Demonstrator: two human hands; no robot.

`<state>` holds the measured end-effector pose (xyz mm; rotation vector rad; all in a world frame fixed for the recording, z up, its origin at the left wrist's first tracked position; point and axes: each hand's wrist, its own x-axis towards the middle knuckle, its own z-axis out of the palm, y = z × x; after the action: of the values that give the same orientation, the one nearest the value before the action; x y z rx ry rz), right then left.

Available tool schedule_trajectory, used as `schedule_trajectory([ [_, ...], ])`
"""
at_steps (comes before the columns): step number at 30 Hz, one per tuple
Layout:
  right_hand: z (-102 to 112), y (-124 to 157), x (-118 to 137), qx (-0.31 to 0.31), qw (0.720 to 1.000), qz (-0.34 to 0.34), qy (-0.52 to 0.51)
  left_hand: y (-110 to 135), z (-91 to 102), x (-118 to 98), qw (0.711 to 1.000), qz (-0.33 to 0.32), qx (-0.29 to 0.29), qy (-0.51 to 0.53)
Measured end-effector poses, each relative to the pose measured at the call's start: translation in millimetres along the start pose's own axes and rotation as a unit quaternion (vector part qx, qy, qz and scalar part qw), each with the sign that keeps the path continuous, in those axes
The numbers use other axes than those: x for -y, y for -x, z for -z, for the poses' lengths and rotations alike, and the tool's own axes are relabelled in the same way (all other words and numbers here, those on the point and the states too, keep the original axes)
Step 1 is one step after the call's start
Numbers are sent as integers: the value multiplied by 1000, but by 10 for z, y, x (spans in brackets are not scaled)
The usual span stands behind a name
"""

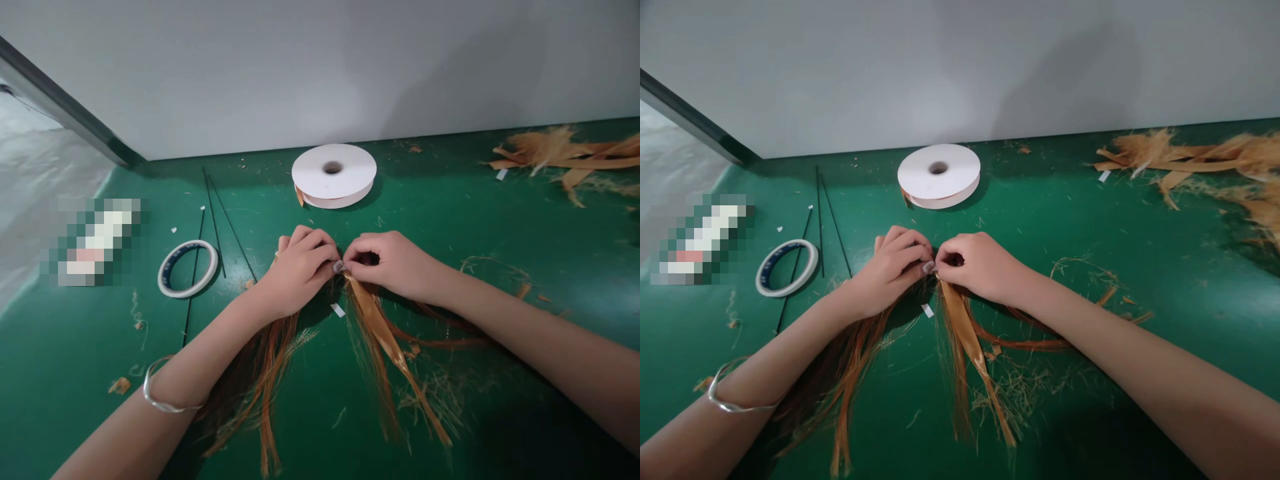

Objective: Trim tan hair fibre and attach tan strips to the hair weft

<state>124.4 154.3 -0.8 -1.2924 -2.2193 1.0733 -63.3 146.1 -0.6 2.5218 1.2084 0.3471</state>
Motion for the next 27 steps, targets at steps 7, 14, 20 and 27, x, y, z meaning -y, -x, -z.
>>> schedule_trajectory([
  [7, 23, 1, -6, 4, 1000, -7, 7, -6, -5, 0, 1000, -4, -5, 12],
  [14, 17, -5, 2, 6, 1000, -2, 14, -2, -10, 5, 1000, -12, -5, 8],
  [20, 9, -13, -1, 1, 1000, 5, 19, -5, -16, -2, 1000, -13, -7, 20],
  [27, 20, -13, -11, 2, 1000, 8, 25, 1, -15, -6, 1000, -13, -10, 18],
])
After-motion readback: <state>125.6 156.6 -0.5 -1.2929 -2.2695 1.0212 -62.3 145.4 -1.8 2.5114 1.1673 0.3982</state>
